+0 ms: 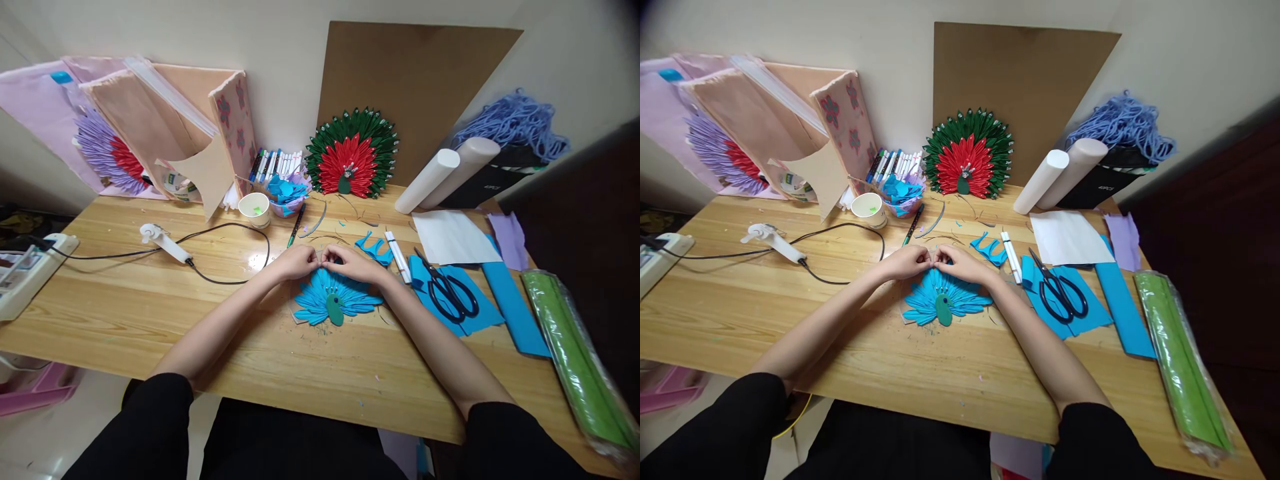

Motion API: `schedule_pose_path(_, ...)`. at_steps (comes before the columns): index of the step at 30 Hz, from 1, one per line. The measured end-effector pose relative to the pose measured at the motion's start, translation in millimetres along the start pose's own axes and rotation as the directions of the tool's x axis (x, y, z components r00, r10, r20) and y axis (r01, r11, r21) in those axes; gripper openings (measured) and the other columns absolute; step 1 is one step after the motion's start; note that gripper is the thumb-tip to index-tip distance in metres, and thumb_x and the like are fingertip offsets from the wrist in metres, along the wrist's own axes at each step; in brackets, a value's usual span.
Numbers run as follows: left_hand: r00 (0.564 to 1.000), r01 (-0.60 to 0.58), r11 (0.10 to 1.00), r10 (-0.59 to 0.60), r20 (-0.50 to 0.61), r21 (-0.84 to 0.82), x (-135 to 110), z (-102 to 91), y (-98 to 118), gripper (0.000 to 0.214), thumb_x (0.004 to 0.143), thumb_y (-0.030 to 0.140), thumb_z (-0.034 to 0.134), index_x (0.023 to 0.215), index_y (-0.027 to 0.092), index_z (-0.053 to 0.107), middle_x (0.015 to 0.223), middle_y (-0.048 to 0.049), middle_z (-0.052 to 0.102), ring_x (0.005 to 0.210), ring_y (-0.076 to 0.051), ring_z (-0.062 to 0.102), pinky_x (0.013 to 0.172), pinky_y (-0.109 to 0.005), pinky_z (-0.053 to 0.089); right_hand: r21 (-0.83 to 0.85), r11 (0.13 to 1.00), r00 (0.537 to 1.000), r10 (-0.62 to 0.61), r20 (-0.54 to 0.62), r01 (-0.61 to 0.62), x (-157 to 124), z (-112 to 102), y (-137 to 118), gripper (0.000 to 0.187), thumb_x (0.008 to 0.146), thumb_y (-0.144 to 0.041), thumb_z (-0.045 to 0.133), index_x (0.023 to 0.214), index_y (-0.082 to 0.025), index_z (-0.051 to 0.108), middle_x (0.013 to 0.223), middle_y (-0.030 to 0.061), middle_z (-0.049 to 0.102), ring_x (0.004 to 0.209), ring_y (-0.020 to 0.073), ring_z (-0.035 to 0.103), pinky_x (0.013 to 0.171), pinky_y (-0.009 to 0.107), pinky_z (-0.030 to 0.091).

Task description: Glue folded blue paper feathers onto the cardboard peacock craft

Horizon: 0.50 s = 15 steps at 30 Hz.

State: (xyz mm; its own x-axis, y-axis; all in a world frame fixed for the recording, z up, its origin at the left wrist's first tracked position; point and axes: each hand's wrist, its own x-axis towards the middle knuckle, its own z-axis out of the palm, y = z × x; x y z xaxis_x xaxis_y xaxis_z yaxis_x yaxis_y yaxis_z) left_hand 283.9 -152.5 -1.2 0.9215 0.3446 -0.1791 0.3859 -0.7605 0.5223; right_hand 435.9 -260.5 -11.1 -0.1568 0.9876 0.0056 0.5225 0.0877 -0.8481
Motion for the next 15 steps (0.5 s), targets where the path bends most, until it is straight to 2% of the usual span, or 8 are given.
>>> schedule_pose_path(6, 0.998, -0.019, 0.997, 0.015, 0.066, 0.07, -2.0, -6.6, -2.7, 0.018, 0.078, 0.033, 0.055, 0.083, 0.021, 0.067, 0.082, -0.0043, 0.06, 0.092, -0.022, 0.049, 0.077, -0.03, 0.034, 0.003, 1.0, 1.0, 0.002, 0.006, -0.002, -0.1, -0.3, 1.4, 0.006, 0.084, -0.022, 0.048, 0.082, -0.02, 0.052, 0.08, 0.0007, 0.054, 0.074, 0.0137, 0.05, 0.066, 0.026, 0.041)
schedule_pose_path(10, 0.996, -0.017, 0.995, 0.009, 0.085, 0.095, 0.1, -6.5, -3.6, 0.02, 0.081, 0.033, 0.052, 0.084, 0.021, 0.067, 0.087, -0.0053, 0.058, 0.095, -0.023, 0.046, 0.079, -0.032, 0.032, 0.001, 1.0, 1.0, -0.001, 0.01, 0.001, 0.8, -0.5, 2.4, 0.007, 0.084, -0.023, 0.047, 0.083, -0.02, 0.052, 0.082, 0.0011, 0.055, 0.077, 0.0144, 0.051, 0.069, 0.027, 0.041)
schedule_pose_path(15, 0.988, -0.072, 0.99, 0.053, 0.146, 0.124, 10.1, -10.8, 0.1, 0.02, 0.081, 0.034, 0.053, 0.083, 0.019, 0.067, 0.089, -0.0062, 0.055, 0.098, -0.024, 0.044, 0.08, -0.033, 0.031, -0.024, 1.0, 1.0, 0.003, -0.005, -0.003, 0.4, -0.5, 3.0, 0.006, 0.084, -0.024, 0.049, 0.084, -0.02, 0.053, 0.08, 0.0009, 0.055, 0.075, 0.0145, 0.051, 0.067, 0.027, 0.04)
